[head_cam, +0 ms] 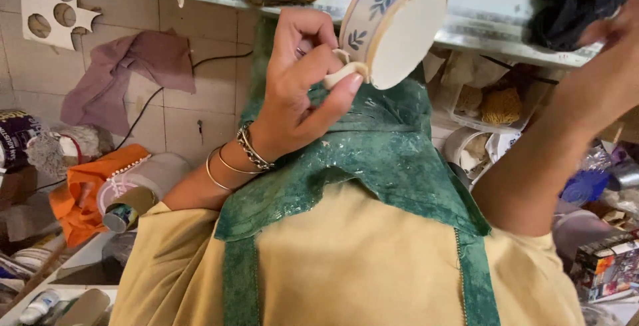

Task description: The person paints the inside of a ceramic cup with white paint using a brush. They dip the brush into a small paint container to reload paint and continue applying it to the cup's interior. The person then inspects the painted surface by rotating the cup.

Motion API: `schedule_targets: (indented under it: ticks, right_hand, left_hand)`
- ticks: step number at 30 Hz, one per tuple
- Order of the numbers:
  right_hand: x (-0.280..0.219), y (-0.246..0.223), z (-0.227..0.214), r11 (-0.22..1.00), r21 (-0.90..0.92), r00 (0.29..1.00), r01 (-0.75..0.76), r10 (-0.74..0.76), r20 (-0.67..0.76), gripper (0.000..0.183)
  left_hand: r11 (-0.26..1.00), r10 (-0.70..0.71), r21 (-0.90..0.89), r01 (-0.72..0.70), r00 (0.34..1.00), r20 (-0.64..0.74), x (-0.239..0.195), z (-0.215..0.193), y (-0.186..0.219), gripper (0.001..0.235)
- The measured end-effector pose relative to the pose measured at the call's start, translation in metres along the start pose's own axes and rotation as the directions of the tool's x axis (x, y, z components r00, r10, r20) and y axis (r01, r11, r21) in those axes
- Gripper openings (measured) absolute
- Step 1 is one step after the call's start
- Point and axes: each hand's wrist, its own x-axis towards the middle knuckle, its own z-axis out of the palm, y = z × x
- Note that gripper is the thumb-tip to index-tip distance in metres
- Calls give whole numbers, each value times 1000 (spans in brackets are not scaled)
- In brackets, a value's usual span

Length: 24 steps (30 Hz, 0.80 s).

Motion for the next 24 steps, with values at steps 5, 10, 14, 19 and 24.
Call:
schedule_targets:
  ticks: [5, 10, 14, 19, 24]
  right_hand:
    - [-69, -120, 48, 754, -18, 728, 656, -627, 276, 10]
    - [-92, -135, 52, 710, -75, 659, 700, -603, 450, 9]
    - [-92, -139, 60, 654, -90, 633, 751, -674, 381, 6]
    - [-93, -140, 60, 672, -96, 650, 734, -655, 386, 7]
    - [-93, -141, 63, 676, -84, 656, 732, -666, 356, 7]
  left_hand:
    - [985, 95, 145, -93, 995, -8, 0, 9, 10, 18]
    - [966, 106, 240, -91, 993, -53, -3, 14, 20, 17]
    - [927, 175, 343, -151, 984, -42, -5, 13, 24, 23]
    - [906, 209, 381, -183, 977, -29, -7, 15, 25, 24]
    - [908, 215, 373, -189, 976, -30, -7, 18, 26, 23]
